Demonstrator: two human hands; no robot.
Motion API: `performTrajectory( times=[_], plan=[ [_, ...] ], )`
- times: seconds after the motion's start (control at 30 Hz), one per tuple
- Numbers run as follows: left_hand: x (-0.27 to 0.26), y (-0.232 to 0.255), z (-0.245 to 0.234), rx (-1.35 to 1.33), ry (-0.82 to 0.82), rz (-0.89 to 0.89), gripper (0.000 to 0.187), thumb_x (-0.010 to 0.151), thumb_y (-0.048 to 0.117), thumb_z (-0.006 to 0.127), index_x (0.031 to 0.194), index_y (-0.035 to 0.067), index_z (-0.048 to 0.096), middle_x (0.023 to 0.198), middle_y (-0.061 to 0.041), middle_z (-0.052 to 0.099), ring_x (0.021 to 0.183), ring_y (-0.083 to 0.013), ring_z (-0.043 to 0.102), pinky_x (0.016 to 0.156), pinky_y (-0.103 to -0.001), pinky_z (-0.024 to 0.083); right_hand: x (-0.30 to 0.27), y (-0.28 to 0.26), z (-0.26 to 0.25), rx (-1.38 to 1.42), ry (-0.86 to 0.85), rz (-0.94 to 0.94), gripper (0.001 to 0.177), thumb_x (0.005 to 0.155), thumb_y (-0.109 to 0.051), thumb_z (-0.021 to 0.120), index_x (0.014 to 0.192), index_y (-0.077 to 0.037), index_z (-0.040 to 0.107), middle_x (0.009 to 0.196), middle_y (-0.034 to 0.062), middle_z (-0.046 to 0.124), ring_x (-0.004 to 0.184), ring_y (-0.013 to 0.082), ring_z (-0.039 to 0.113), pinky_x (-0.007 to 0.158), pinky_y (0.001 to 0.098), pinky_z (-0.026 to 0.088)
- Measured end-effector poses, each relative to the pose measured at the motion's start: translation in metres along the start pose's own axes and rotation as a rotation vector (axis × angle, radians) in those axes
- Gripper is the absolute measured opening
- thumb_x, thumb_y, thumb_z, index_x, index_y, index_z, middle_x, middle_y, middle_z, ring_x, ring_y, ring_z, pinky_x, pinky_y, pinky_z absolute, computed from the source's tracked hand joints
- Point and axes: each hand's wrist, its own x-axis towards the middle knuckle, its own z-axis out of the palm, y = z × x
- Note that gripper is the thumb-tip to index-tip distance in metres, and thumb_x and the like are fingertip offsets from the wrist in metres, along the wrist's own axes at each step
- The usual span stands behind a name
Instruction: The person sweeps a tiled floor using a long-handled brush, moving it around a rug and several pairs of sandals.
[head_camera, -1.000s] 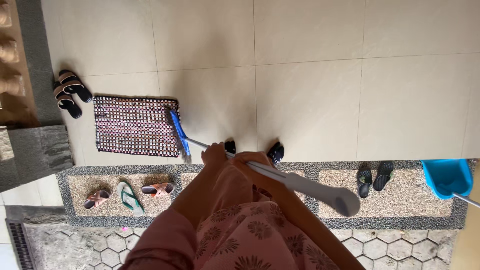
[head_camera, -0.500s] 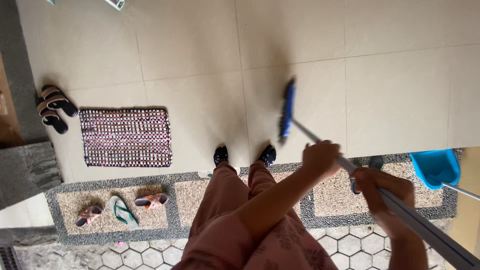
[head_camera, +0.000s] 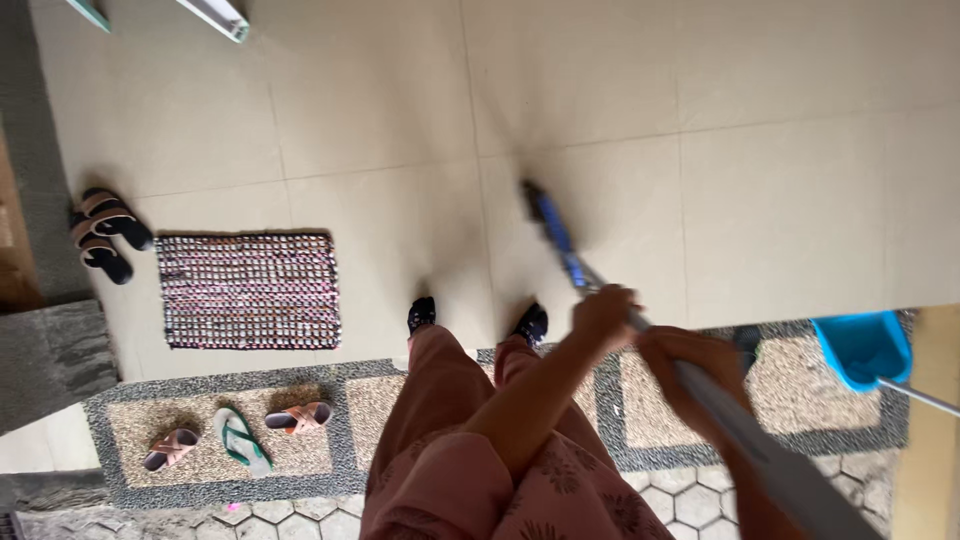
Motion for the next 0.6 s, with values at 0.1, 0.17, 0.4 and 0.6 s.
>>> performTrajectory(
  times=[0.1,0.17,0.4,0.6],
  plan=[
    [-0.017,0.036,-0.037,0.043,0.050,0.124,0.026,0.098,0.037,0.063,0.098,0.013,0.074,0.102,-0.006,0.073,0.091,-0.0238,0.072,0.083,-0.044,0.059,-0.001,-0.034,-0.023,-0.081,0.130,0.086,0.018,0.096,-0.013,0.065,0.099,-0.002,0.077,0.064,0.0088,0.070,0.045,0.0102,0.055,0.037,0.0277,0.040],
    [-0.029,0.032,-0.063,0.141,0.068,0.135,0.023,0.101,0.031,0.060,0.096,0.011,0.071,0.093,-0.008,0.070,0.088,-0.0232,0.073,0.085,-0.044,0.059,0.000,-0.049,-0.014,-0.029,0.123,0.141,0.020,0.100,-0.014,0.065,0.098,-0.001,0.080,0.065,0.0109,0.068,0.043,0.0143,0.051,0.038,0.0312,0.037],
    [-0.111,-0.230,-0.166,0.188,0.415,-0.059,0.021,0.095,0.024,0.068,0.096,0.004,0.070,0.105,-0.018,0.067,0.095,-0.0341,0.067,0.083,-0.047,0.055,0.043,-0.088,0.181,0.242,0.046,-0.081,0.020,0.098,-0.011,0.066,0.093,0.000,0.081,0.069,0.0118,0.070,0.042,0.0159,0.053,0.037,0.0321,0.038],
    [-0.104,-0.286,-0.190,0.255,0.194,0.013,0.019,0.096,0.025,0.067,0.091,0.007,0.068,0.106,-0.014,0.066,0.093,-0.0327,0.066,0.083,-0.045,0.054,0.052,-0.149,0.289,0.213,0.096,-0.126,0.015,0.094,-0.007,0.067,0.089,0.000,0.080,0.073,0.0106,0.074,0.043,0.0133,0.059,0.035,0.0295,0.042]
  ],
)
